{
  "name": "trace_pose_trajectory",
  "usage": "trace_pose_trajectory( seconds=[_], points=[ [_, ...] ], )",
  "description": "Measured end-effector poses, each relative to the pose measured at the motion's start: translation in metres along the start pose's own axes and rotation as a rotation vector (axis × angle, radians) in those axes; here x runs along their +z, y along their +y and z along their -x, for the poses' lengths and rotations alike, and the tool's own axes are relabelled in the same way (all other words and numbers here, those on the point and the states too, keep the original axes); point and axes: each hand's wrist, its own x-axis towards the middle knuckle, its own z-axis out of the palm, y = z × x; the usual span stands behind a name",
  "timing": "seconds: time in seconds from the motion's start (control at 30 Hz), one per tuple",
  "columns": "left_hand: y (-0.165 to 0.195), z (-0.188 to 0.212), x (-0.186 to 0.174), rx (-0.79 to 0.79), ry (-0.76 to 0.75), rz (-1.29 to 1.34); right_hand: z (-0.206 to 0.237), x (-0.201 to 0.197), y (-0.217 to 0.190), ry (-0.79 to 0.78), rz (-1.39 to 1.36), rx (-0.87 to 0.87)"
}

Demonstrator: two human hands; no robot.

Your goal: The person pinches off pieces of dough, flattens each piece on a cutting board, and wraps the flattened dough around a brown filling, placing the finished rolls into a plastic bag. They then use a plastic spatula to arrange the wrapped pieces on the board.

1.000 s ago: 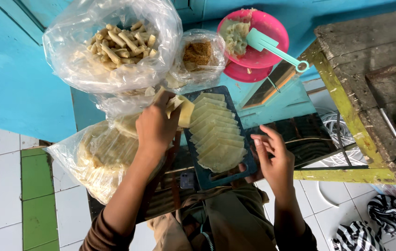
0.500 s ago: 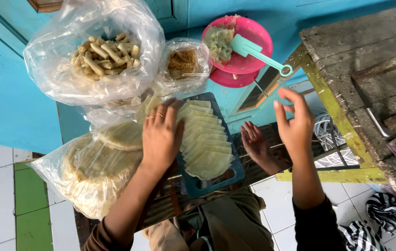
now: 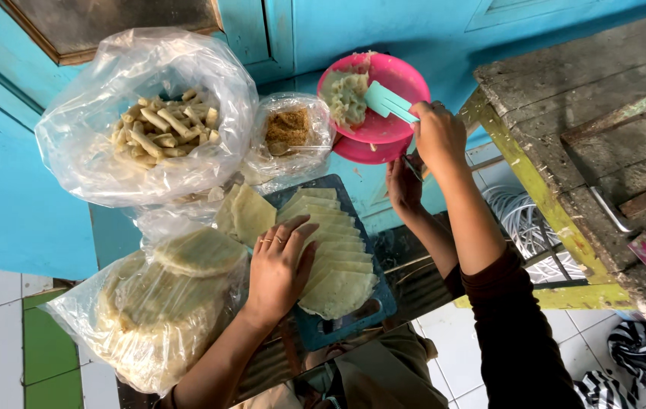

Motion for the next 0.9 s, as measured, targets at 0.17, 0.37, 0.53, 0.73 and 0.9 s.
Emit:
trace_pose_trajectory(
  seconds=[0.17, 0.37, 0.53, 0.73, 0.9],
  points=[
    [0.003, 0.001, -0.003, -0.006, 0.005, 0.010, 0.004, -0.001, 0.004, 0.008, -0.098, -0.002],
    [0.004, -0.001, -0.006, -0.008, 0.031, 0.013, 0.003, -0.003, 0.002, -0.004, -0.182, 0.009],
    [0.004, -0.001, -0.004, -0.004, 0.045, 0.013, -0.003, 0.000, 0.005, -0.014, -0.386, 0.023],
    [0.004, -0.001, -0.005, -0.006, 0.043, 0.027, -0.004, 0.003, 0.001, -0.015, -0.453, 0.024],
    [0.005, -0.001, -0.005, -0.001, 0.039, 0.031, -0.006, 0.006, -0.002, -0.086, -0.539, 0.129]
  ],
)
